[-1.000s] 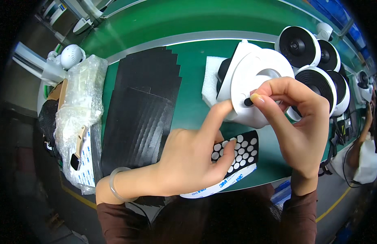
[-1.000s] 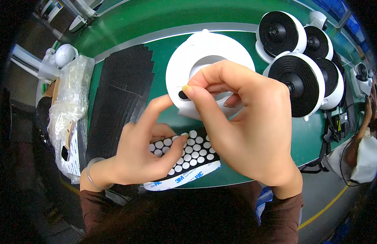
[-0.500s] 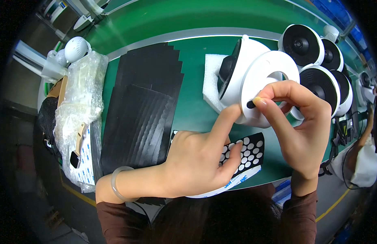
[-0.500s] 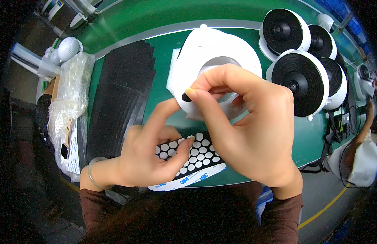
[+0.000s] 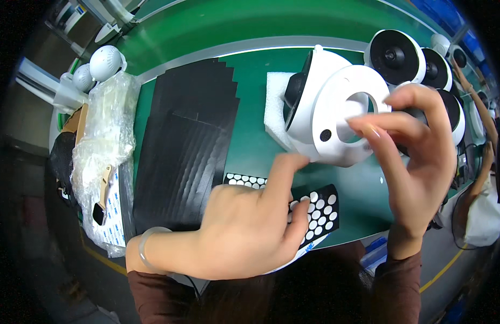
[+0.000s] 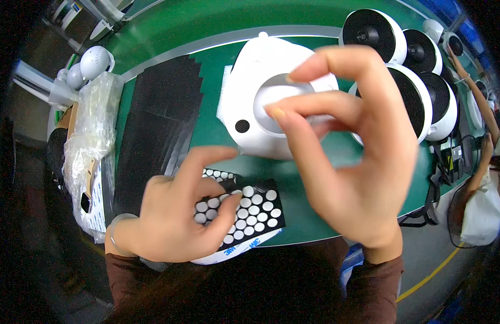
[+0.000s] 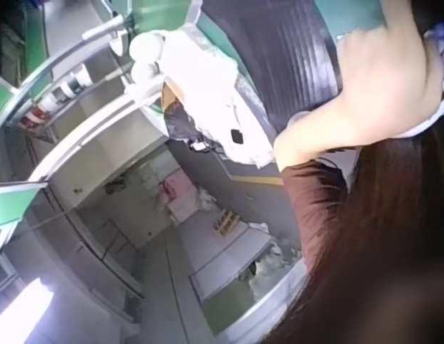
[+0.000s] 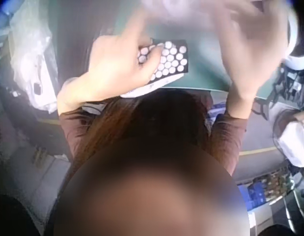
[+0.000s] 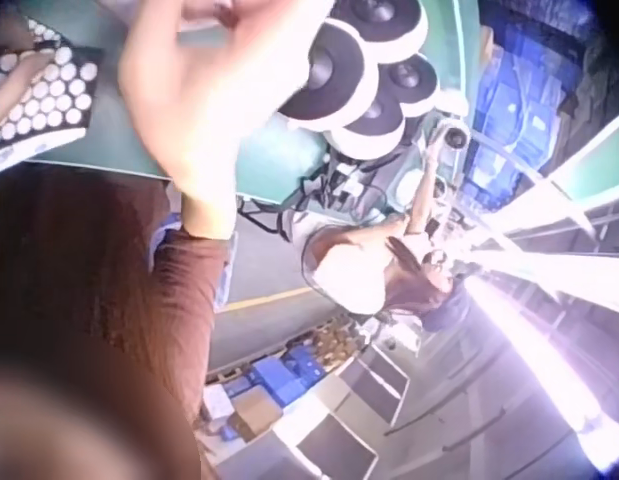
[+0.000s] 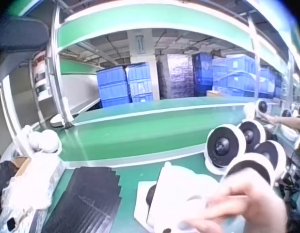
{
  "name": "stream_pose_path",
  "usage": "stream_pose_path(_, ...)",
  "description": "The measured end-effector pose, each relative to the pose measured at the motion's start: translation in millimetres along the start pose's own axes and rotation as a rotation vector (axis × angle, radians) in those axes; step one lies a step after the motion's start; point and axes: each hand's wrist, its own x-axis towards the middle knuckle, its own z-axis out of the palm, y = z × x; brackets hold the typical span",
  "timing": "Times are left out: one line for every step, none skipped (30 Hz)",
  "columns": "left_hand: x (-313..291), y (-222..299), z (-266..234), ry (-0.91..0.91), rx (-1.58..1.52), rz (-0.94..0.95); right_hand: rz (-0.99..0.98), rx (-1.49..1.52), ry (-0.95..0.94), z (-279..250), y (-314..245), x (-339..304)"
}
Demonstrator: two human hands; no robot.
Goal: Attaching small black rubber pads/feet to the base of security camera components.
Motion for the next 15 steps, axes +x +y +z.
stream_pose_path(1,1,-4,0.008,-0.024,0.05,-0.015,-0.092,-0.078,-13,-5,-6)
stream_pose_path(2,0,-6,0.014,-0.049,0.094,-0.028,-0.183,-0.161,-24,-10,-11)
stream_pose_path(2,3,-7,0.044,-0.116,0.067,0.061,-0.233,-0.233,-29,-17,-17)
stream_pose_path(2,0,-7,0.047,-0.115,0.064,0.171,-0.151,-0.27,-25,-17,-24)
stream_pose_path(1,-3,-8,0.06,-0.145,0.124,0.062,-0.098,-0.303,-21,-11,-27)
stream_pose_path(1,-5,-8,0.073,-0.175,0.183,0.115,-0.013,-0.316,-18,-8,-31)
stream_pose_path(2,-3,-9,0.046,-0.248,0.181,0.158,0.056,-0.341,-21,-6,-34)
stream_pose_path(3,-1,-9,0.044,-0.25,0.188,0.201,0.127,-0.365,-24,-4,-36)
stream_pose_path(4,1,-10,0.005,-0.293,0.174,0.21,0.155,-0.359,-23,-3,-38)
stream_pose_path(3,3,-10,-0.033,-0.334,0.156,0.205,0.177,-0.374,-21,-4,-39)
stream_pose_path(3,4,-8,-0.027,-0.328,0.151,0.199,0.199,-0.388,-19,-4,-40)
stream_pose_path(3,4,-7,-0.029,-0.327,0.152,0.189,0.247,-0.409,-17,-2,-41)
stream_pose_path(3,2,-7,-0.02,-0.314,0.152,0.189,0.248,-0.407,-15,-2,-41)
stream_pose_path(4,0,-7,-0.011,-0.301,0.152,0.163,0.213,-0.393,-14,-2,-41)
stream_pose_path(4,-1,-5,0.035,-0.309,0.173,0.136,0.178,-0.38,-13,-2,-41)
